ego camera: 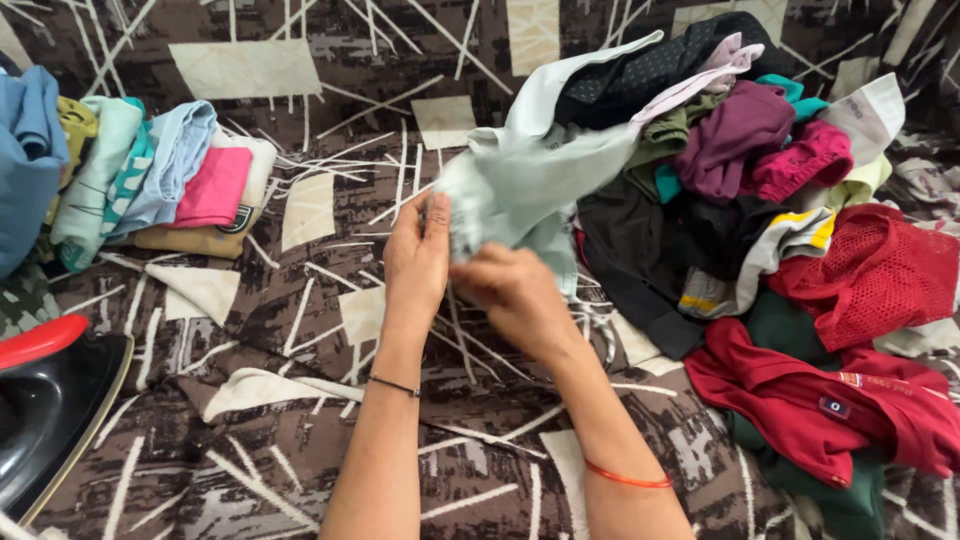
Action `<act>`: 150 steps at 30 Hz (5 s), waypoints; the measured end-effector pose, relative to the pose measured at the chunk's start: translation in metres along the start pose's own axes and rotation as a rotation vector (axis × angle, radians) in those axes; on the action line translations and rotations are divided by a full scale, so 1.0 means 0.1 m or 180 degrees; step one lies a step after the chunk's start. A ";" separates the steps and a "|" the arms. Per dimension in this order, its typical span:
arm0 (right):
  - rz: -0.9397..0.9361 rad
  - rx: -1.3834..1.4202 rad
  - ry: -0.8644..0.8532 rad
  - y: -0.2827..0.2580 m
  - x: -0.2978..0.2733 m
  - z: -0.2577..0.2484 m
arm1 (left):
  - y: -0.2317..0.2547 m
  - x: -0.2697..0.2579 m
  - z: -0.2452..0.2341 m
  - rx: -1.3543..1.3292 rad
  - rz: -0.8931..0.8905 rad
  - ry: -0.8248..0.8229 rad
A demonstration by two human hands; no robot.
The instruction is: The person irons and folds several garments on a patterned bedspread. They smooth and press a green t-shirt, a blue t-shirt, a maroon t-shirt, and a pair of pink patterned shorts using a red and black iron, then fold each item and place it in a neat stack.
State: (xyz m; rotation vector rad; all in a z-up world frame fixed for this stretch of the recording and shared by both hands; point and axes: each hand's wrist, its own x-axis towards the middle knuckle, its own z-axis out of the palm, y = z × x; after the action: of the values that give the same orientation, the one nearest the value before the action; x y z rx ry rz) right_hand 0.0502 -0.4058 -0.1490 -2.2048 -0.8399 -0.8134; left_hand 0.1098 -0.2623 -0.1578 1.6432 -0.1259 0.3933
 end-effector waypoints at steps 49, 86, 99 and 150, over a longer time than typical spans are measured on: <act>0.1270 0.2310 0.2130 0.81 0.04 -0.86 | 0.10 0.13 -0.35 -0.0898 -0.0748 0.0327; 0.0541 -0.2585 0.3047 1.72 -1.06 -1.73 | 0.33 -0.15 -1.13 0.3033 0.0376 0.1748; 0.0414 -0.1825 0.0330 0.60 0.08 -0.27 | 0.29 -0.11 -0.88 0.3247 -0.0777 -0.0088; 0.2688 0.0493 -0.0675 -0.02 0.04 -0.85 | 0.74 -0.09 -0.91 0.1474 0.0059 0.0479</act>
State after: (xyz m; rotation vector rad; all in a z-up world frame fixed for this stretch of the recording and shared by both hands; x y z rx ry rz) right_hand 0.0247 -0.4649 -0.0936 -2.2210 -0.0046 -0.0987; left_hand 0.0620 -0.1831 -0.0855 2.0596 0.0697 0.5903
